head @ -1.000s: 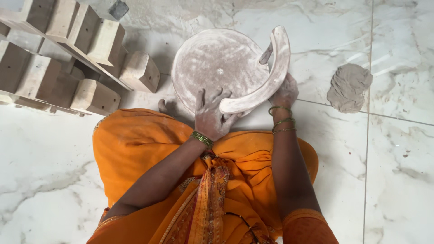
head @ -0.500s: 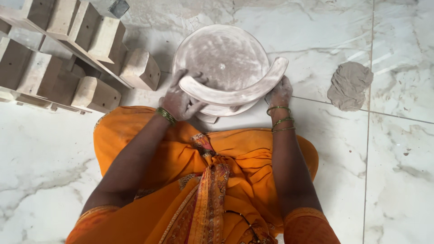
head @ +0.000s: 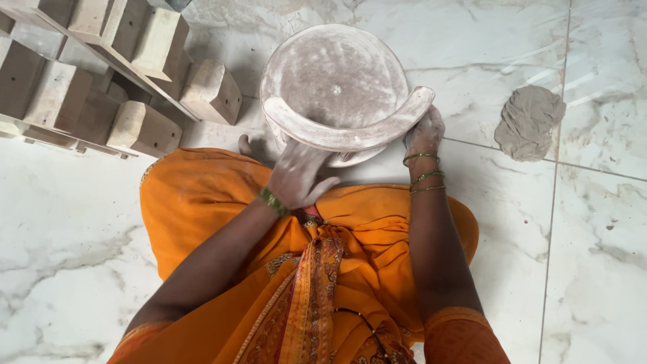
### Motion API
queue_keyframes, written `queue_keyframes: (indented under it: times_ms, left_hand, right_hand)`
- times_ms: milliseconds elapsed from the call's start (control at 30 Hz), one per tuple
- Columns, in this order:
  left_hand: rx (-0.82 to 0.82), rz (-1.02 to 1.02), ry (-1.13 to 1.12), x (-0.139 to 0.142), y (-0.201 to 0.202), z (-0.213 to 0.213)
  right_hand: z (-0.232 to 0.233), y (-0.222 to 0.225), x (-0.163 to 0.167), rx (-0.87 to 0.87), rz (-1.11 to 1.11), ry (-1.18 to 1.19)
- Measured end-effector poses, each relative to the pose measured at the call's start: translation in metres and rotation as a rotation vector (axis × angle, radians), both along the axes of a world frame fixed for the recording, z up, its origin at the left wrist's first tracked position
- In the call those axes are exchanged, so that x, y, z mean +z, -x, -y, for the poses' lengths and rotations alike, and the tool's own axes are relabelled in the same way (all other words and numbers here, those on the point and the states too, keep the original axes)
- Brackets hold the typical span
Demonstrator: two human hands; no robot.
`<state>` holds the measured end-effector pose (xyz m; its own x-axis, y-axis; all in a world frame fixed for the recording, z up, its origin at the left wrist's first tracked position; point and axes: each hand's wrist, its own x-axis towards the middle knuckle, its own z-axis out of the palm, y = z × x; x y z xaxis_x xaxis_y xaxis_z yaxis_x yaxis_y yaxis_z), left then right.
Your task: The person sits on the floor with a plaster mold holding a clay form. They scrape the mold edge with a small scraper, spread and smooth wet clay slip over the mold surface by hand, rotate the mold, and repeatedly press and smooth the clay with their palms.
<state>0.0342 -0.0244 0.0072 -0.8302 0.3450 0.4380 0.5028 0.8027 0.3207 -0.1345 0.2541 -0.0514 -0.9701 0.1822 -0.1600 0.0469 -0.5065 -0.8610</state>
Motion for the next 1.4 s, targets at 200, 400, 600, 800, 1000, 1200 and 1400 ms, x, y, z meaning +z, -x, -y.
queue_keyframes:
  times_ms: [200,400,600,800,1000,1200,1400]
  left_hand:
    - [-0.062,0.062,0.043,0.014,0.046,-0.035]
    - [0.019,0.026,-0.04,0.018,0.042,-0.068]
    - [0.023,0.117,0.029,0.025,0.048,-0.081]
    - [-0.119,0.25,0.202,0.034,0.061,-0.065]
    - [0.001,0.261,0.165,0.028,0.056,-0.087]
    - [0.087,0.298,0.327,0.025,0.064,-0.113]
    - [0.064,0.383,0.35,0.015,0.065,-0.112]
  right_hand:
    - [0.001,-0.006,0.009,-0.034,-0.049,0.031]
    - [0.008,-0.007,-0.012,-0.079,-0.042,-0.365]
    - [0.012,-0.02,-0.028,-0.204,-0.193,-0.317]
    - [0.025,-0.048,-0.012,-0.278,-0.2,-0.83]
    - [0.015,-0.019,-0.007,-0.407,-0.184,-1.649]
    - [-0.004,0.009,-0.017,-0.197,-0.213,0.271]
    - [0.004,-0.033,-0.022,-0.283,-0.357,-0.606]
